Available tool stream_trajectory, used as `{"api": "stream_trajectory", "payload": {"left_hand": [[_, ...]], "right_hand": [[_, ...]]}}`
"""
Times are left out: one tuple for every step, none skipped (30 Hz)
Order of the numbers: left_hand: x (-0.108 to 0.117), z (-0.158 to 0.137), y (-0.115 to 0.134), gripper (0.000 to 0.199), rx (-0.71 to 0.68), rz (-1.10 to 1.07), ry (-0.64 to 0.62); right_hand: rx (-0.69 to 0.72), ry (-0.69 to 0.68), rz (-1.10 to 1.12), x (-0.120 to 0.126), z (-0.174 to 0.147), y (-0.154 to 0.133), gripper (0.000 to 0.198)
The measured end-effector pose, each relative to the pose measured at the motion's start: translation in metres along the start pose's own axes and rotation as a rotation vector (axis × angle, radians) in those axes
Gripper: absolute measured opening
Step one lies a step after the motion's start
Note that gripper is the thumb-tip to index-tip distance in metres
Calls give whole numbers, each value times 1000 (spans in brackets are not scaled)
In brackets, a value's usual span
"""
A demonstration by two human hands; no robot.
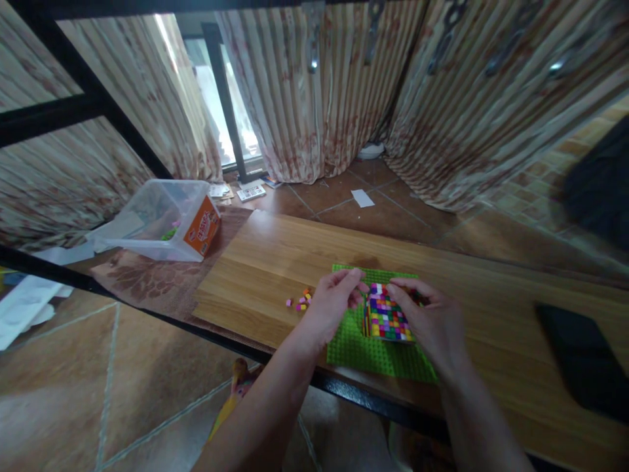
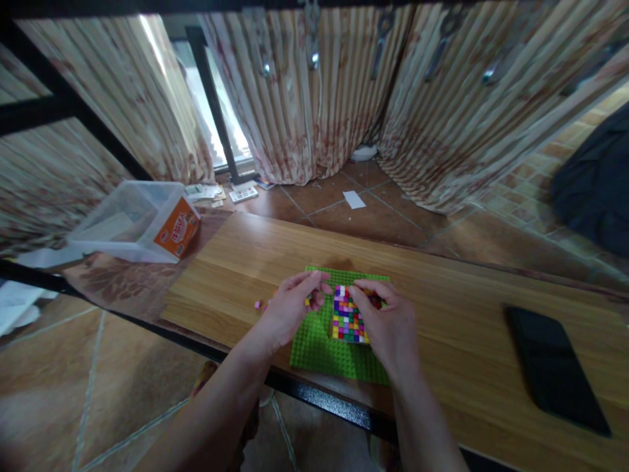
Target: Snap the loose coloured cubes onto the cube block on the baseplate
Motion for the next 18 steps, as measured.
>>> {"api": "stream_trajectory", "payload": {"left_hand": [[0,-1,2,26,15,-82,1],[0,-1,4,30,38,-164,-10],[-2,-3,7,34,66,-239,-32],[-3,-4,9,38,92,-303,-60],[-5,-6,11,41,112,-355,-92],[-6,-7,13,44,127,-396,-127],[-8,-8,15,47,136,-425,-161],[-9,-10,15,49,139,-446,-194],[-10,-10,16,51,139,-459,-224],[-11,-11,16,52,136,-468,-250],[-12,-12,16,53,131,-476,-270],[-12,-12,16,54,125,-483,-285],[-12,-13,16,54,120,-486,-297],[-12,-13,16,54,116,-486,-307],[-12,-13,16,54,112,-480,-316],[-12,-14,16,55,105,-470,-324],[-12,-14,16,55,99,-458,-332],[-13,-15,17,56,93,-447,-338]], "right_hand": [[28,39,4,2,-1,-3,29],[61,85,3,4,-3,-6,28],[99,132,-3,7,-4,-11,27],[139,171,-14,9,-6,-16,26],[181,198,-26,11,-8,-23,25],[223,203,-41,11,-10,-29,24],[263,190,-57,11,-13,-36,22],[303,163,-72,10,-15,-43,20],[337,114,-96,7,-18,-49,19],[368,74,-114,4,-20,-55,18],[393,43,-127,1,-23,-60,17],[414,16,-146,-3,-25,-64,16],[432,5,-164,-6,-27,-67,16],[445,0,-184,-9,-29,-69,16],[455,-2,-205,-11,-30,-70,17],[461,-1,-220,-14,-31,-70,18],[462,-2,-229,-16,-32,-70,18],[459,-8,-232,-18,-32,-69,18]]}}
Point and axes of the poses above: each hand's wrist, its own z-axis towards the middle knuckle, its own x-axis out of the back of the hand, y = z × x, the point moved 4 cm from there along z, towards the middle knuckle, and after that the axes turned 3 degrees about -z, right-handed, at the moved point
